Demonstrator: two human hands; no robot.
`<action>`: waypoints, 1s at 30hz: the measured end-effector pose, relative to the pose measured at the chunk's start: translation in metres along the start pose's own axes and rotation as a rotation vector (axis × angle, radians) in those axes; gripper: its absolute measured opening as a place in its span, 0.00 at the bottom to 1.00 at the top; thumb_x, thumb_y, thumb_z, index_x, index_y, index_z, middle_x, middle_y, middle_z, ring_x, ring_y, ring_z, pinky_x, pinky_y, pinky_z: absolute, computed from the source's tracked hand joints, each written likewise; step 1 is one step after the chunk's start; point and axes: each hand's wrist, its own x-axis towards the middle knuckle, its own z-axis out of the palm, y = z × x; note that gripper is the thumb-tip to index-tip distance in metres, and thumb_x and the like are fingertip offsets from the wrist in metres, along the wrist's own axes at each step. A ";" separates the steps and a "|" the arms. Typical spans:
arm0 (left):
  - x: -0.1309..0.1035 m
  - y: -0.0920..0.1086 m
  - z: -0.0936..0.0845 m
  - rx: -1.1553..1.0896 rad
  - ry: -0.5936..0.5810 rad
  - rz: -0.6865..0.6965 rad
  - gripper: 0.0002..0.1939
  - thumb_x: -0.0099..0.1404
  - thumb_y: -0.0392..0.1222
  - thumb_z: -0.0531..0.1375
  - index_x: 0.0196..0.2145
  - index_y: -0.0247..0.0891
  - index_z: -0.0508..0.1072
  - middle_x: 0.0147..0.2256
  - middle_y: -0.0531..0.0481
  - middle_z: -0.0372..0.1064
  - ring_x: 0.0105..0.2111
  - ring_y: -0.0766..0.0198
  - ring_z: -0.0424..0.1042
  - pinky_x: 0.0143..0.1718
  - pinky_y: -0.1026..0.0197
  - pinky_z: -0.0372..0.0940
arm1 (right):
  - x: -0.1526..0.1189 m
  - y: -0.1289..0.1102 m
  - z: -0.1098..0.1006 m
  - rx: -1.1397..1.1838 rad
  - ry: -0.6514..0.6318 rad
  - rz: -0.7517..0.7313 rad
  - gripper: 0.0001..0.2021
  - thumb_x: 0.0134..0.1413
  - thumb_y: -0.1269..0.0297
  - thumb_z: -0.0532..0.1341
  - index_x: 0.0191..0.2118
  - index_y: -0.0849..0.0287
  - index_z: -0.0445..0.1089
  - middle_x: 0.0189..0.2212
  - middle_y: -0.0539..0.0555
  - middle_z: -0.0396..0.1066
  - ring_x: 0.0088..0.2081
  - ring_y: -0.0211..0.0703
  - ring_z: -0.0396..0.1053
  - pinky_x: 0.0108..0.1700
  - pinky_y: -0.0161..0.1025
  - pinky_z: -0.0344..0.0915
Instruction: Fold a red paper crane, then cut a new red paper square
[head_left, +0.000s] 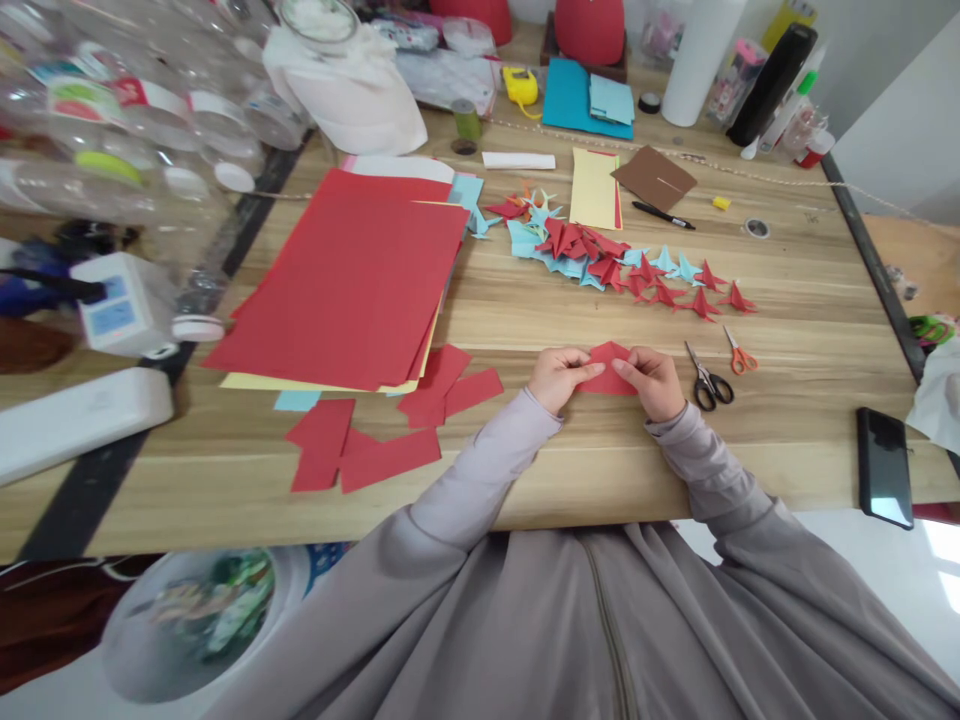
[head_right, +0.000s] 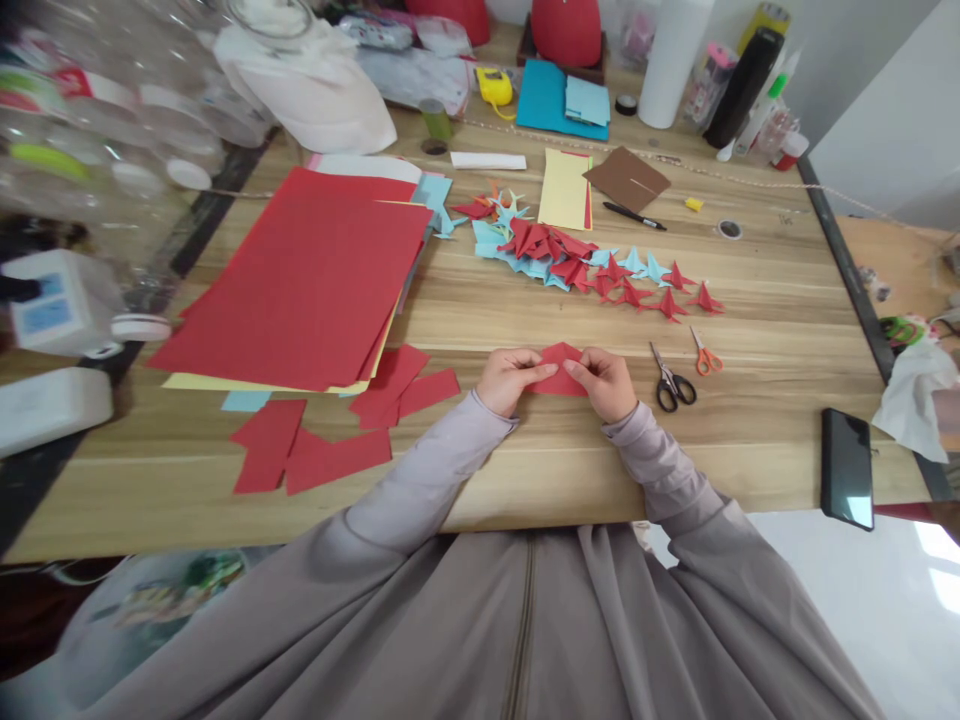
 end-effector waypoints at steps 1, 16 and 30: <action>0.000 0.001 0.001 -0.002 -0.003 0.001 0.18 0.42 0.50 0.68 0.14 0.36 0.66 0.14 0.58 0.54 0.18 0.73 0.52 0.22 0.65 0.50 | 0.000 0.000 0.000 0.012 0.007 0.004 0.25 0.40 0.43 0.63 0.14 0.57 0.54 0.14 0.43 0.48 0.20 0.31 0.45 0.24 0.34 0.48; -0.004 0.010 -0.001 0.168 -0.117 0.094 0.15 0.47 0.49 0.65 0.15 0.35 0.69 0.15 0.57 0.58 0.19 0.71 0.55 0.24 0.65 0.52 | 0.000 0.006 0.001 0.021 -0.059 0.031 0.20 0.40 0.45 0.65 0.22 0.60 0.66 0.19 0.47 0.63 0.23 0.33 0.57 0.27 0.34 0.55; -0.002 0.005 0.000 0.125 -0.196 0.116 0.11 0.47 0.45 0.66 0.23 0.33 0.75 0.23 0.51 0.71 0.25 0.67 0.65 0.32 0.62 0.61 | 0.000 0.008 0.002 0.156 0.043 0.123 0.22 0.39 0.45 0.65 0.17 0.60 0.62 0.14 0.45 0.57 0.18 0.30 0.50 0.21 0.32 0.48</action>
